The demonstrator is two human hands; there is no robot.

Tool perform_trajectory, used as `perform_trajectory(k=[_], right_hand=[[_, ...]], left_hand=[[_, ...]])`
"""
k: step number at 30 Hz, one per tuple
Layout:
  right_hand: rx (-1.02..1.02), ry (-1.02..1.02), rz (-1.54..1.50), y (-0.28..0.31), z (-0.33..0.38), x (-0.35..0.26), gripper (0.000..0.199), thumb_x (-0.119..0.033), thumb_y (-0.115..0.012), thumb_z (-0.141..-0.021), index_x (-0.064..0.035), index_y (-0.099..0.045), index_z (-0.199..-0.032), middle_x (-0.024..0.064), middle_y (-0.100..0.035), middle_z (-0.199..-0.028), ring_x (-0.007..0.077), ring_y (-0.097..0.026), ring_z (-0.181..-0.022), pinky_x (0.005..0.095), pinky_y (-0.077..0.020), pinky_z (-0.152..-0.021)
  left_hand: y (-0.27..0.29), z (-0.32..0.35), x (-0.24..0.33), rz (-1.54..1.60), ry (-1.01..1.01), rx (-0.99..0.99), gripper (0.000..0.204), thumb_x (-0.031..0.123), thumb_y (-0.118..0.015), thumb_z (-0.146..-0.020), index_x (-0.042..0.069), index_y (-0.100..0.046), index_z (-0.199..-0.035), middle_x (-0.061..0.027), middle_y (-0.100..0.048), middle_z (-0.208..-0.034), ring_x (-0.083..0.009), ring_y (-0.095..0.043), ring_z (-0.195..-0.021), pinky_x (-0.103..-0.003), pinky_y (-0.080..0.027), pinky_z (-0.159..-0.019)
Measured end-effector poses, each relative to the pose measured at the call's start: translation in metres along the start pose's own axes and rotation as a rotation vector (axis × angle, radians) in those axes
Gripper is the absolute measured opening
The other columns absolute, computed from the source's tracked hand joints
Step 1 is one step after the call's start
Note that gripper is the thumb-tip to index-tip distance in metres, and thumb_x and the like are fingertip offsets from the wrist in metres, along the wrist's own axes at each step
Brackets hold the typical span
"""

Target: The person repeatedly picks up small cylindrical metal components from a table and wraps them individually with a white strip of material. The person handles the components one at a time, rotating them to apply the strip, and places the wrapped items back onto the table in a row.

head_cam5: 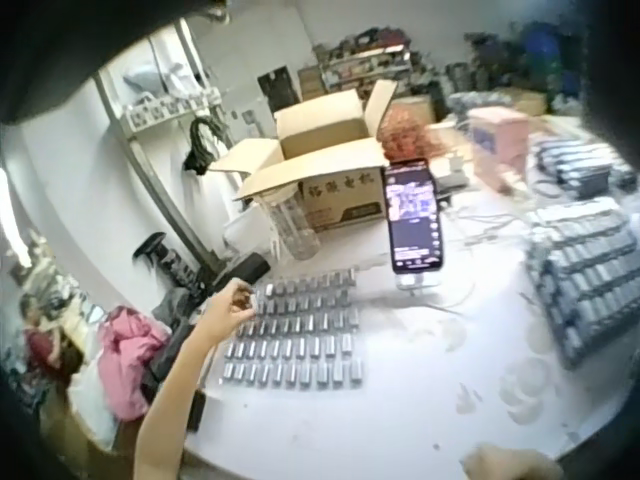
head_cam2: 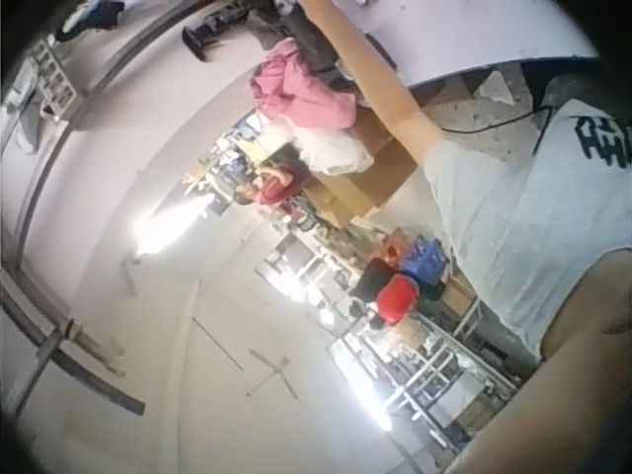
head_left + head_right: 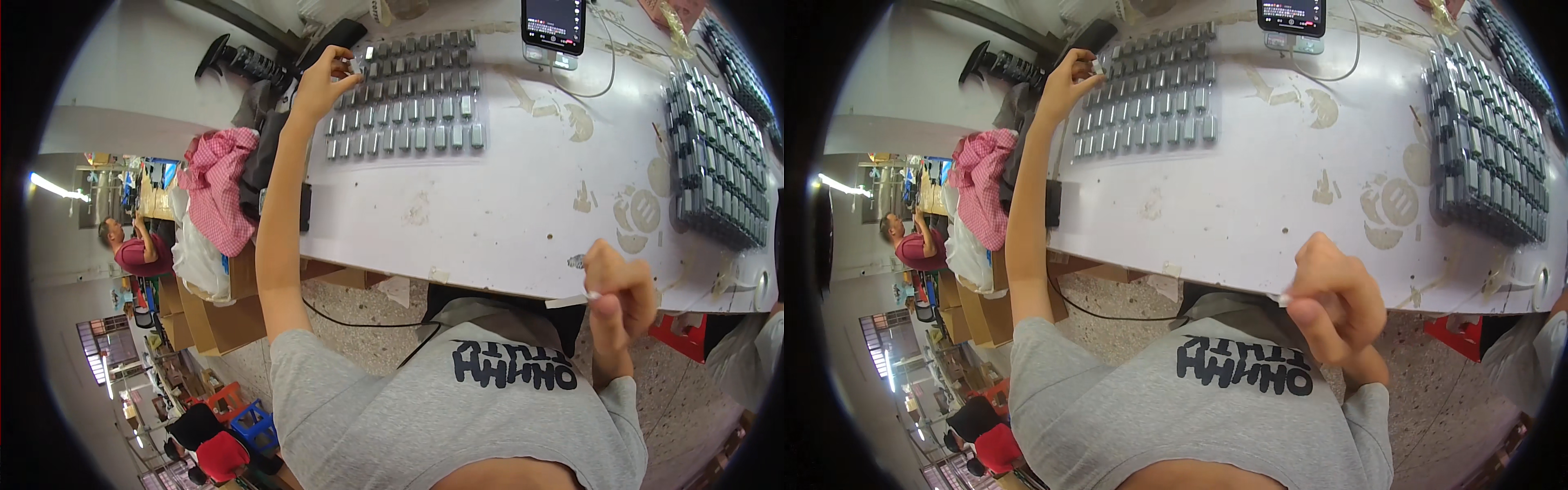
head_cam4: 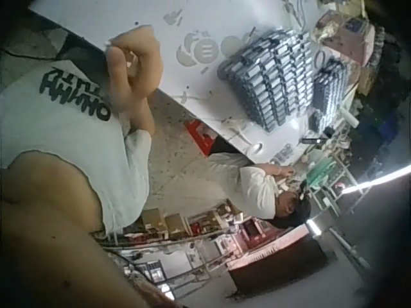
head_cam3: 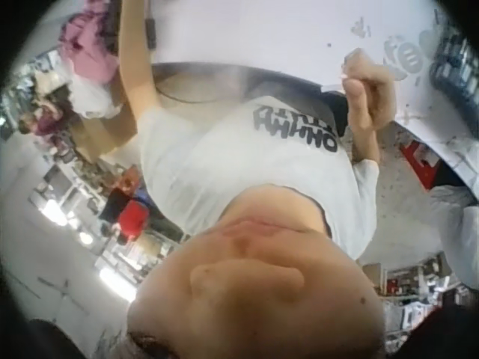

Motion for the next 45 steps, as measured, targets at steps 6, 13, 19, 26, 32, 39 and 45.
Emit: perform_trajectory(k=[6, 13, 19, 26, 32, 39, 45], right_hand=[[0.105, -0.219, -0.088, 0.018, -0.008, 0.05, 0.007, -0.004, -0.051, -0.082, 0.0016, -0.046, -0.083, 0.0048, -0.046, -0.069, 0.0101, -0.037, -0.062, 0.0218, -0.0293, -0.056], [0.188, -0.444, -0.183, 0.033, -0.002, 0.081, 0.015, -0.013, -0.054, -0.083, -0.0012, -0.045, -0.08, 0.003, -0.044, -0.068, 0.0101, -0.036, -0.062, 0.0223, -0.0287, -0.057], [0.186, -0.627, -0.303, 0.031, -0.001, 0.096, 0.018, -0.016, -0.054, -0.083, -0.0021, -0.044, -0.078, 0.0016, -0.042, -0.065, 0.0084, -0.034, -0.06, 0.0216, -0.0262, -0.054], [0.295, -0.642, -0.231, 0.045, 0.001, 0.1, 0.015, -0.016, -0.053, -0.083, -0.0033, -0.046, -0.079, 0.0, -0.043, -0.066, 0.0041, -0.032, -0.056, 0.0175, -0.0229, -0.049], [0.359, -0.592, -0.238, 0.051, 0.0, 0.098, 0.01, -0.012, -0.049, -0.085, -0.0038, -0.047, -0.08, -0.0039, -0.04, -0.064, 0.0023, -0.029, -0.053, 0.017, -0.0211, -0.048], [0.361, -0.557, -0.196, 0.052, -0.002, 0.092, 0.009, -0.011, -0.048, -0.085, -0.0042, -0.047, -0.079, -0.0052, -0.036, -0.061, 0.0024, -0.028, -0.054, 0.0174, -0.02, -0.048], [0.383, -0.561, -0.198, 0.053, -0.001, 0.092, 0.01, -0.012, -0.048, -0.085, -0.0041, -0.047, -0.079, -0.005, -0.035, -0.06, 0.0032, -0.028, -0.054, 0.0177, -0.0203, -0.049]], left_hand=[[-0.01, -0.03, -0.019, -0.13, -0.014, -0.122, 0.039, 0.022, -0.067, -0.07, 0.007, -0.052, -0.103, -0.011, -0.06, -0.092, -0.0225, -0.052, -0.082, -0.033, -0.042, -0.073], [-0.005, -0.025, -0.028, -0.307, -0.082, -0.034, 0.034, 0.022, -0.062, -0.075, 0.009, -0.057, -0.106, -0.0083, -0.054, -0.09, -0.0233, -0.049, -0.088, -0.032, -0.04, -0.075], [-0.007, -0.023, -0.037, -0.306, -0.017, 0.03, 0.032, 0.019, -0.062, -0.075, 0.013, -0.058, -0.107, -0.0051, -0.054, -0.084, -0.0217, -0.049, -0.077, -0.033, -0.04, -0.069], [-0.012, -0.024, -0.013, -0.551, -0.187, 0.131, 0.027, 0.02, -0.062, -0.074, 0.014, -0.062, -0.1, -0.0058, -0.052, -0.078, -0.0225, -0.049, -0.072, -0.033, -0.042, -0.063], [-0.01, -0.017, -0.002, -0.701, -0.285, 0.2, 0.022, 0.019, -0.062, -0.073, 0.011, -0.063, -0.094, -0.0056, -0.052, -0.08, -0.0235, -0.05, -0.073, -0.035, -0.043, -0.063], [-0.004, -0.025, 0.0, -0.491, -0.228, 0.207, 0.018, 0.015, -0.061, -0.073, 0.009, -0.062, -0.09, -0.0064, -0.056, -0.082, -0.0255, -0.051, -0.077, -0.036, -0.042, -0.069], [-0.006, -0.022, -0.006, -0.494, -0.17, 0.283, 0.016, 0.017, -0.062, -0.072, 0.008, -0.06, -0.085, -0.009, -0.055, -0.083, -0.0281, -0.05, -0.08, -0.037, -0.041, -0.07]])
Point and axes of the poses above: each hand's wrist, its own z-axis away from the middle knuckle, its own y-axis out of the back of the hand, x = y × z, the point moved 9 cm from there along -z, towards the middle knuckle
